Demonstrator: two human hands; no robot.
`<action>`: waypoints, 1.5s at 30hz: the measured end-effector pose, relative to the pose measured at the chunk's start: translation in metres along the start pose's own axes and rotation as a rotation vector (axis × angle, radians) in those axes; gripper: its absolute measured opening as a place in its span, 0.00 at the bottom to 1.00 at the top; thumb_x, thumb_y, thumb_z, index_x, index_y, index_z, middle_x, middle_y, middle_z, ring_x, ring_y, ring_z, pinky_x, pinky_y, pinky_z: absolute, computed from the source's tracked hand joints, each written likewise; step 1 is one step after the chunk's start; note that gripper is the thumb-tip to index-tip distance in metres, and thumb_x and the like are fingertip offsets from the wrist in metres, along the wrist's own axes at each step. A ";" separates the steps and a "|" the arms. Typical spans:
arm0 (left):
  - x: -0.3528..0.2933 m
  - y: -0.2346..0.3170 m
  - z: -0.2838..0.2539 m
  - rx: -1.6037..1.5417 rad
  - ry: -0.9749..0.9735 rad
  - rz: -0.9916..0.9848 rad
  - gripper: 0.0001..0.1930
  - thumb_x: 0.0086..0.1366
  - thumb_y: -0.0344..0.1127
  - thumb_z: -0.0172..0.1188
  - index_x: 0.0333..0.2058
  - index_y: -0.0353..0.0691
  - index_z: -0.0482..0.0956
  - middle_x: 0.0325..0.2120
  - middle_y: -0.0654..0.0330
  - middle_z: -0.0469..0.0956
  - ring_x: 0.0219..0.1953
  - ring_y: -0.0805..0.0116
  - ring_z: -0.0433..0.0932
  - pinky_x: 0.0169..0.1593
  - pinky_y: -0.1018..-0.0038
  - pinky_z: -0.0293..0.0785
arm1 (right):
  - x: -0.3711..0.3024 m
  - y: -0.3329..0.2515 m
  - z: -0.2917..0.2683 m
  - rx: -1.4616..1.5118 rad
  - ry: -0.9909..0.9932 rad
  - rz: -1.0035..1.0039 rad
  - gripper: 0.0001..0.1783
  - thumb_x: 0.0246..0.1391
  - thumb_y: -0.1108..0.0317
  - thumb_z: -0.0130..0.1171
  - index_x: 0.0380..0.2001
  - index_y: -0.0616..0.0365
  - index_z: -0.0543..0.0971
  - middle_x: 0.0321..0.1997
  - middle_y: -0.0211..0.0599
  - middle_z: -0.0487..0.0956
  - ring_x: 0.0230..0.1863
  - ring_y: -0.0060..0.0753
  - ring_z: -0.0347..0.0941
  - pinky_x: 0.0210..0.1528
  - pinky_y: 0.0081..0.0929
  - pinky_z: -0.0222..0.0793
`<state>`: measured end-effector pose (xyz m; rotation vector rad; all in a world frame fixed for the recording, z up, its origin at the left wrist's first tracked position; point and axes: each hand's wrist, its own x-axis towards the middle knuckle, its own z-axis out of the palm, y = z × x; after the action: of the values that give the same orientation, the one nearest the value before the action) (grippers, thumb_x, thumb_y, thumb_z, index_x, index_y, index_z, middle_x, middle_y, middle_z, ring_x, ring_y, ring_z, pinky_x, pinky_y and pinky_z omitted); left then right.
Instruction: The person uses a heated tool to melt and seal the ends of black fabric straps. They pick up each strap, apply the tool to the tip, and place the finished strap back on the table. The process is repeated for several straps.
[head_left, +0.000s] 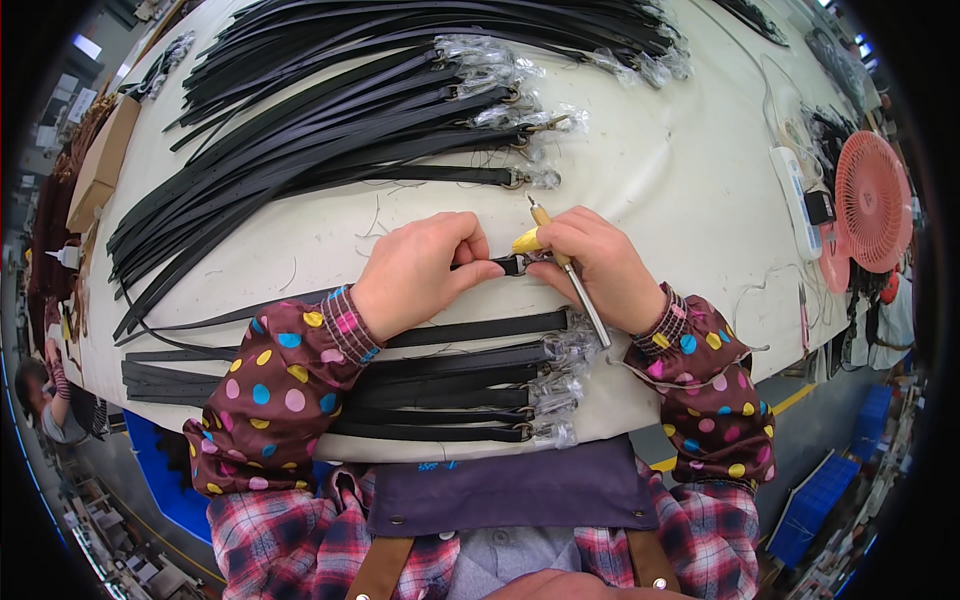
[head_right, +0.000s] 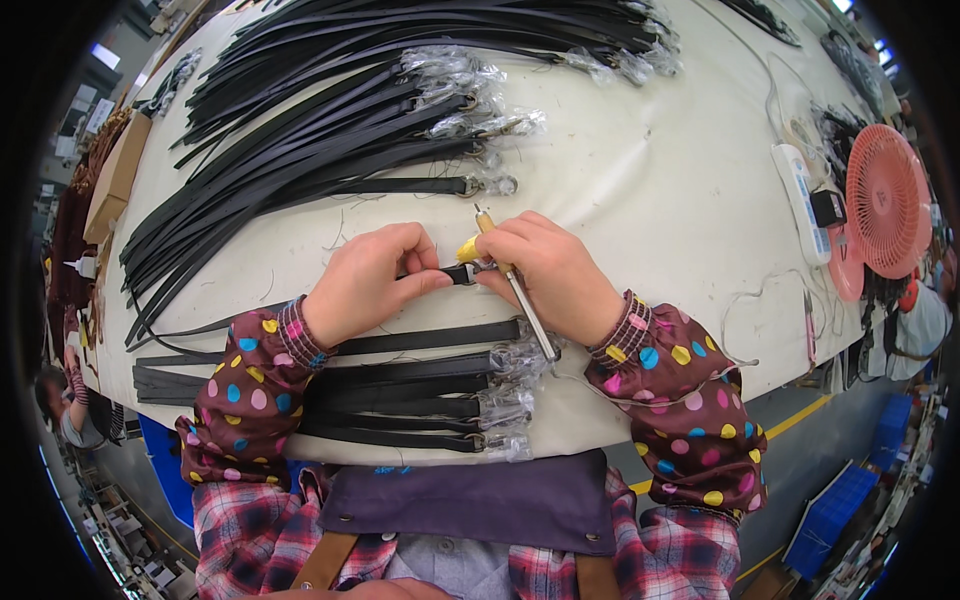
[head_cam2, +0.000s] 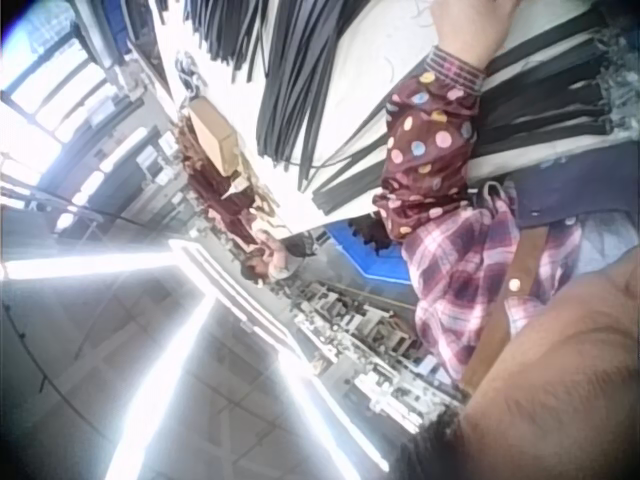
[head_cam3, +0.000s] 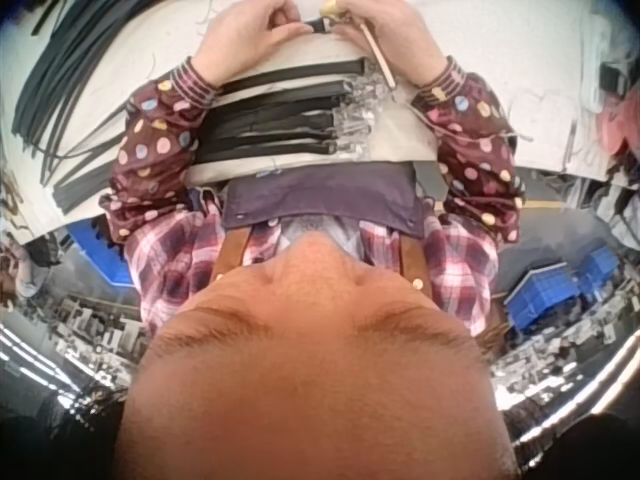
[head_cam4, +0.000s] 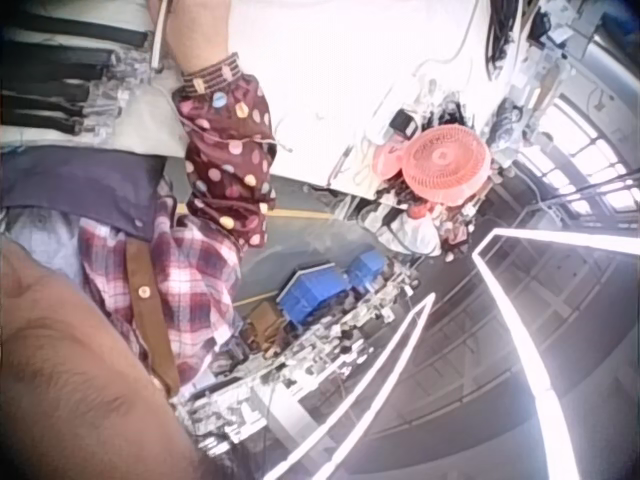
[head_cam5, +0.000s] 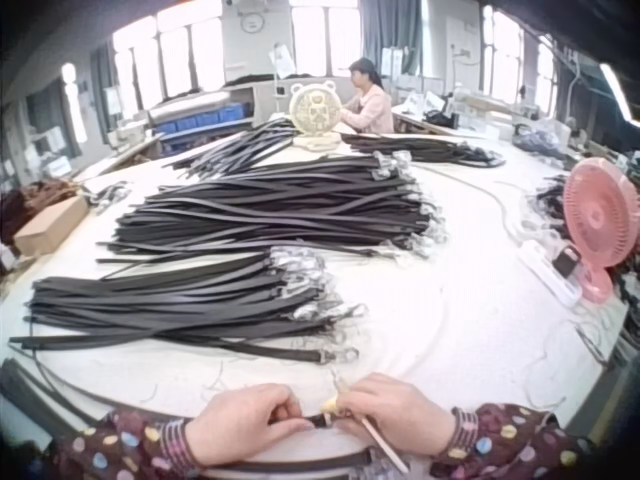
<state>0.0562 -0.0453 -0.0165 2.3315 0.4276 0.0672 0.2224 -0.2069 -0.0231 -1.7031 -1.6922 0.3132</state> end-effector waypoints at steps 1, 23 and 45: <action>0.002 -0.002 0.001 -0.006 0.008 -0.002 0.10 0.59 0.38 0.67 0.31 0.39 0.77 0.22 0.61 0.76 0.25 0.65 0.75 0.31 0.71 0.71 | 0.000 -0.001 0.000 0.006 -0.002 0.009 0.14 0.46 0.73 0.67 0.38 0.57 0.77 0.31 0.37 0.76 0.37 0.41 0.72 0.40 0.34 0.70; 0.025 -0.040 -0.054 0.424 0.473 0.210 0.08 0.59 0.31 0.63 0.36 0.40 0.77 0.34 0.59 0.74 0.35 0.61 0.76 0.38 0.69 0.73 | -0.007 -0.001 -0.005 0.259 0.130 0.264 0.07 0.64 0.71 0.53 0.40 0.64 0.74 0.29 0.35 0.80 0.28 0.21 0.75 0.33 0.18 0.73; -0.010 -0.020 -0.037 -0.501 -0.134 -0.223 0.07 0.65 0.30 0.59 0.40 0.33 0.76 0.28 0.63 0.77 0.25 0.78 0.72 0.30 0.78 0.73 | -0.001 0.006 -0.008 0.045 0.320 0.075 0.14 0.51 0.75 0.65 0.42 0.59 0.78 0.39 0.37 0.81 0.38 0.31 0.76 0.41 0.25 0.70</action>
<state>0.0345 -0.0098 -0.0032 1.7743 0.5320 -0.0816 0.2314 -0.2094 -0.0211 -1.6850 -1.3806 0.1040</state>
